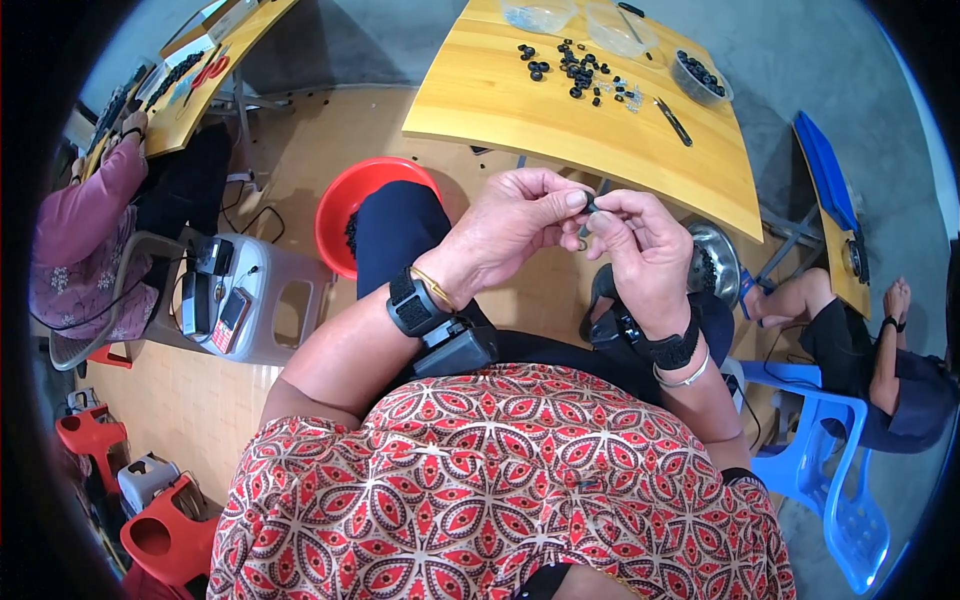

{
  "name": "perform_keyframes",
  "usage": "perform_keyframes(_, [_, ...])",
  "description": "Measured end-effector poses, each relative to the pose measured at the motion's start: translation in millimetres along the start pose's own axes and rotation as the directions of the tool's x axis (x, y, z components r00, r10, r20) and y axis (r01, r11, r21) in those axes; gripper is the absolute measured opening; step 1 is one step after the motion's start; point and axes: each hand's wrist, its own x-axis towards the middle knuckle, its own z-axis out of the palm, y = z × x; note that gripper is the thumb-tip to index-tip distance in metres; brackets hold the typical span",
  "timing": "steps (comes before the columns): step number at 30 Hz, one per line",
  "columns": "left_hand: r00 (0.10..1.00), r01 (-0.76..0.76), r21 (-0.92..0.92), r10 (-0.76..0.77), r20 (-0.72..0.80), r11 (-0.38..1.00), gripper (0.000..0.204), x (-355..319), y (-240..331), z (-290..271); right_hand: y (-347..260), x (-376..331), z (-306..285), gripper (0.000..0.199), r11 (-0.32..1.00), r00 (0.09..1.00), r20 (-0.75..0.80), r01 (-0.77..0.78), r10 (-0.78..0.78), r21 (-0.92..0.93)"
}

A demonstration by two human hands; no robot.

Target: Assembling small black rubber and metal components at a workbench.

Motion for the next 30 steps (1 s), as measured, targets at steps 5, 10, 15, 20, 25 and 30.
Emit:
perform_keyframes(5, [1.000, -0.027, 0.032, 0.027, -0.011, 0.999, 0.015, 0, -1, 0, 2, 1, 0, 0.006, 0.999, 1.000, 0.000, 0.006, -0.006, 0.051])
perform_keyframes(10, [0.998, -0.065, 0.078, 0.066, -0.011, 0.995, 0.016, -1, 0, 1, 0, 4, -5, 0.007, 0.977, 0.991, 0.057, -0.133, 0.125, 0.168])
perform_keyframes(15, [0.998, -0.065, 0.082, 0.065, 0.008, 0.994, 0.018, -1, 0, 0, -4, 6, -11, 0.009, 0.902, 0.945, 0.171, -0.319, 0.279, 0.292])
perform_keyframes(20, [0.998, -0.068, 0.083, 0.066, 0.024, 0.994, 0.018, -1, 0, 0, -7, 7, -10, 0.007, 0.924, 0.954, 0.176, -0.281, 0.241, 0.259])
perform_keyframes(25, [0.997, -0.070, 0.143, 0.067, 0.028, 0.987, 0.019, -1, 4, -1, -3, 9, -9, 0.005, 0.997, 0.989, 0.143, -0.040, 0.031, 0.060])
perform_keyframes(30, [0.999, -0.046, 0.164, 0.042, 0.024, 0.985, 0.017, -2, 7, -3, -14, 19, -14, 0.014, 0.832, 0.872, 0.340, 0.458, -0.352, -0.314])
